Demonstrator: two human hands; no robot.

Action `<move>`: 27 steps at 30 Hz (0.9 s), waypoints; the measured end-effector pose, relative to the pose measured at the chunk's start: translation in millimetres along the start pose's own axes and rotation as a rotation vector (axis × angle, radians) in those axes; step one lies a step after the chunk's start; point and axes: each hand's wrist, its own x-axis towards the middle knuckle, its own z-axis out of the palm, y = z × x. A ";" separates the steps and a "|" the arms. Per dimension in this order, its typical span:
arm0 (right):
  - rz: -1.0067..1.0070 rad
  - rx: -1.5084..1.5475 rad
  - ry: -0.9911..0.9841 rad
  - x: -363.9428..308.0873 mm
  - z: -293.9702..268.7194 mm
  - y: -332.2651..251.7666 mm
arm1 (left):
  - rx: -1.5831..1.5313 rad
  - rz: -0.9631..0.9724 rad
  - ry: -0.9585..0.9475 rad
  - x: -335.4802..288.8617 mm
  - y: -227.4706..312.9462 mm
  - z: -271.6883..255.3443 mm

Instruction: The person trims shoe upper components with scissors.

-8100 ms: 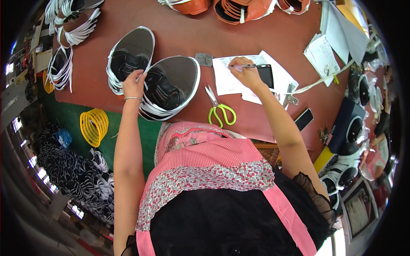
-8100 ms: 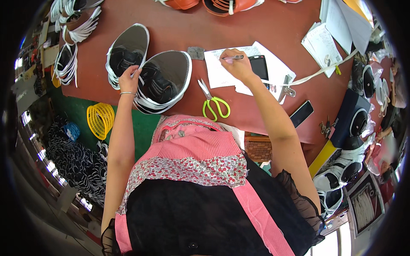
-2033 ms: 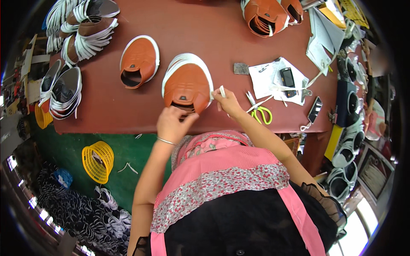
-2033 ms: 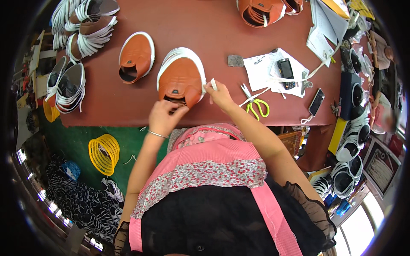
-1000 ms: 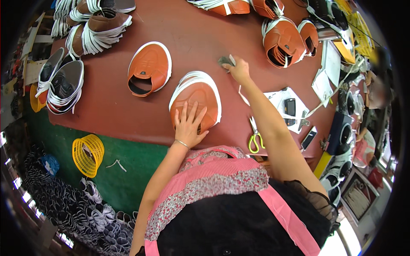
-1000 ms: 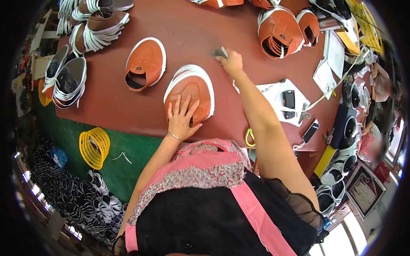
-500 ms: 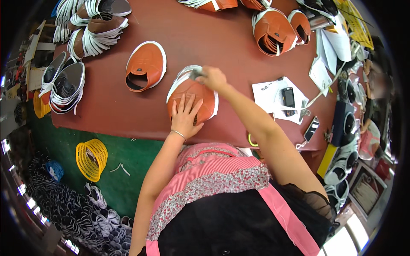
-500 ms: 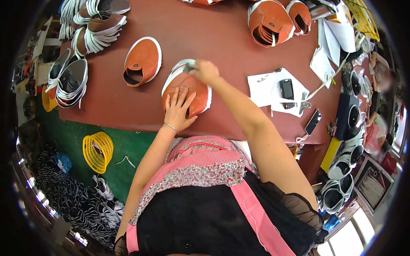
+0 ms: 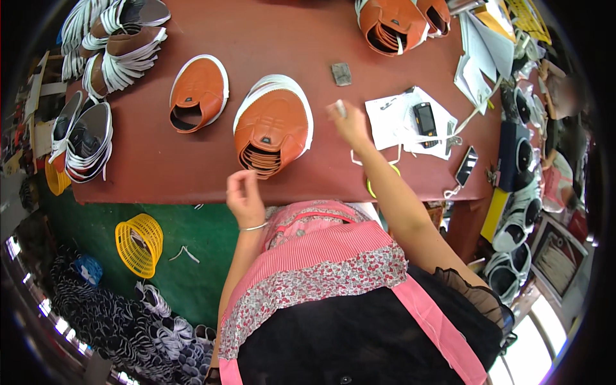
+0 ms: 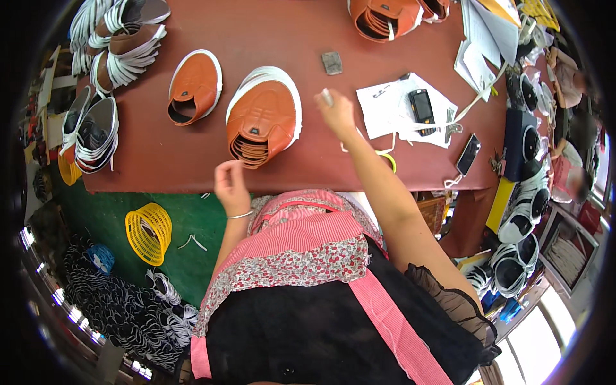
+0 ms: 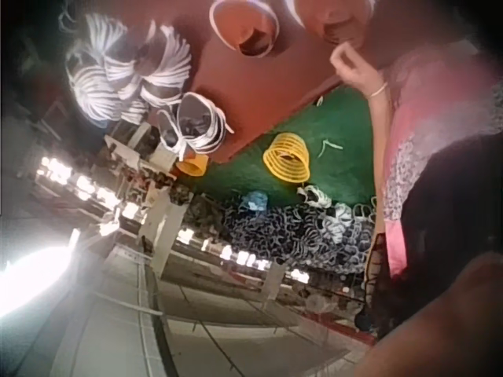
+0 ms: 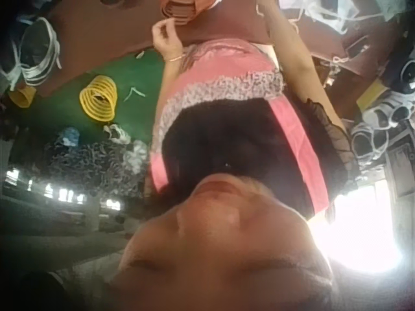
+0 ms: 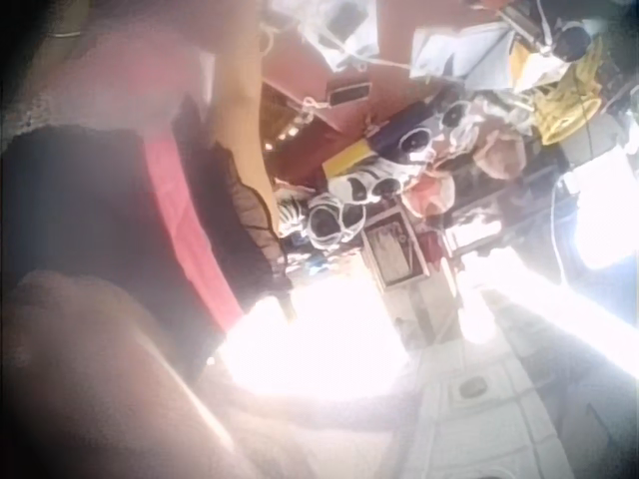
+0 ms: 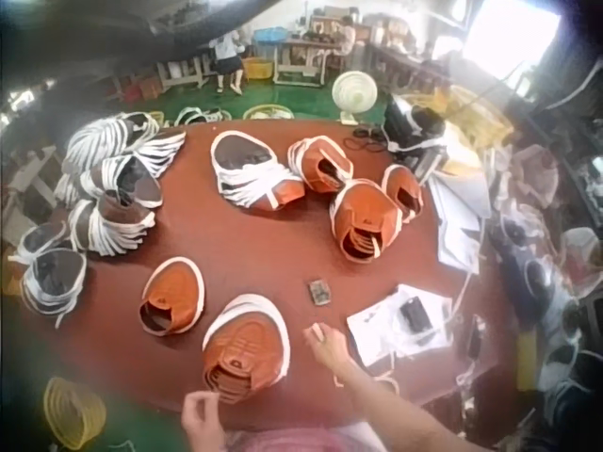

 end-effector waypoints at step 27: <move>0.108 0.755 -0.323 -95.9 43.1 -94.3 | 0.106 -0.444 -0.218 -0.3 10.4 -56.1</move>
